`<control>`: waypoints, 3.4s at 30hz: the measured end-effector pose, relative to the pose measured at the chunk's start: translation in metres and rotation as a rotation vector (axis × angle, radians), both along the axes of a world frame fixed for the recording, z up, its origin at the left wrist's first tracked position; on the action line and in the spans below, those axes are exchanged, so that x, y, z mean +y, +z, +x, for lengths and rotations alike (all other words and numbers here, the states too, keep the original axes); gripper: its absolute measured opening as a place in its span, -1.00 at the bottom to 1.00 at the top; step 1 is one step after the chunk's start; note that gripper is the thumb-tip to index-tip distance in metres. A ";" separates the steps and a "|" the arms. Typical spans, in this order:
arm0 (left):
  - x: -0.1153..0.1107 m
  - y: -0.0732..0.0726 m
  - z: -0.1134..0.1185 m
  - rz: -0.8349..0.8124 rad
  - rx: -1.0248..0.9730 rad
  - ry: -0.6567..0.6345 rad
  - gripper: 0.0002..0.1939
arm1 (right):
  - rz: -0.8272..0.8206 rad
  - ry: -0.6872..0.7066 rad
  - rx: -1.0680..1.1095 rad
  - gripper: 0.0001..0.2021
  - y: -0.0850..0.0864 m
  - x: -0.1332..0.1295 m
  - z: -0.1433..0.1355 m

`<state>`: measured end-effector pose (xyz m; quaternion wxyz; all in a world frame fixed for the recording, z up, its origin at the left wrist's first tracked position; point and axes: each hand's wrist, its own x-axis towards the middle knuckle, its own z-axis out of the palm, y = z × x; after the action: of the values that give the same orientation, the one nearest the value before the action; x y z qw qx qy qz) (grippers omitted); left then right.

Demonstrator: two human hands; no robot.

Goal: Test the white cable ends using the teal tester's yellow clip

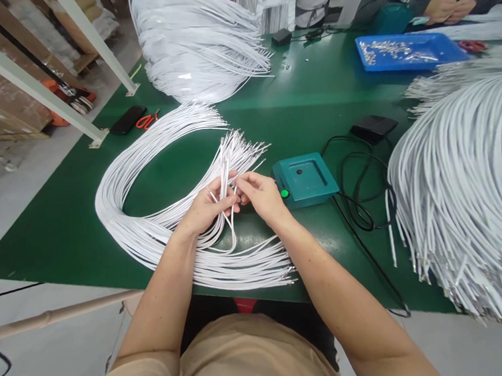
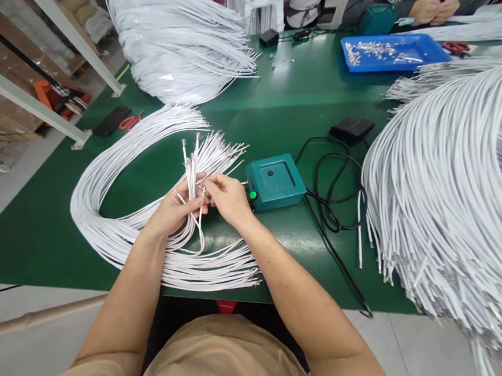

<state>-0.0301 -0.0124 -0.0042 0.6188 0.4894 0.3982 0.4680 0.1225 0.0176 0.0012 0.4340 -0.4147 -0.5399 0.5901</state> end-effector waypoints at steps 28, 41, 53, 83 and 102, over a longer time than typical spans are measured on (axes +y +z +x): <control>0.004 -0.010 -0.005 -0.147 0.121 0.088 -0.43 | 0.890 0.092 -1.264 -0.79 0.017 0.009 0.033; 0.006 -0.008 0.008 -0.211 0.251 0.189 -0.45 | 0.891 0.092 -1.241 -0.82 0.017 0.015 0.034; 0.004 -0.004 0.001 -0.221 0.223 0.161 -0.44 | 0.766 -0.341 -1.314 -0.65 0.003 0.012 0.051; 0.005 0.000 -0.008 -0.149 -0.053 0.101 -0.61 | 0.365 0.236 -1.073 -0.64 0.018 -0.026 0.004; 0.001 -0.010 0.006 -0.002 0.120 0.092 -0.66 | -0.013 -0.063 -0.012 -0.67 -0.001 -0.007 0.000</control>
<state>-0.0239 -0.0112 -0.0145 0.5721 0.4974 0.4570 0.4653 0.1226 0.0108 0.0005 0.4462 -0.4379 -0.5253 0.5773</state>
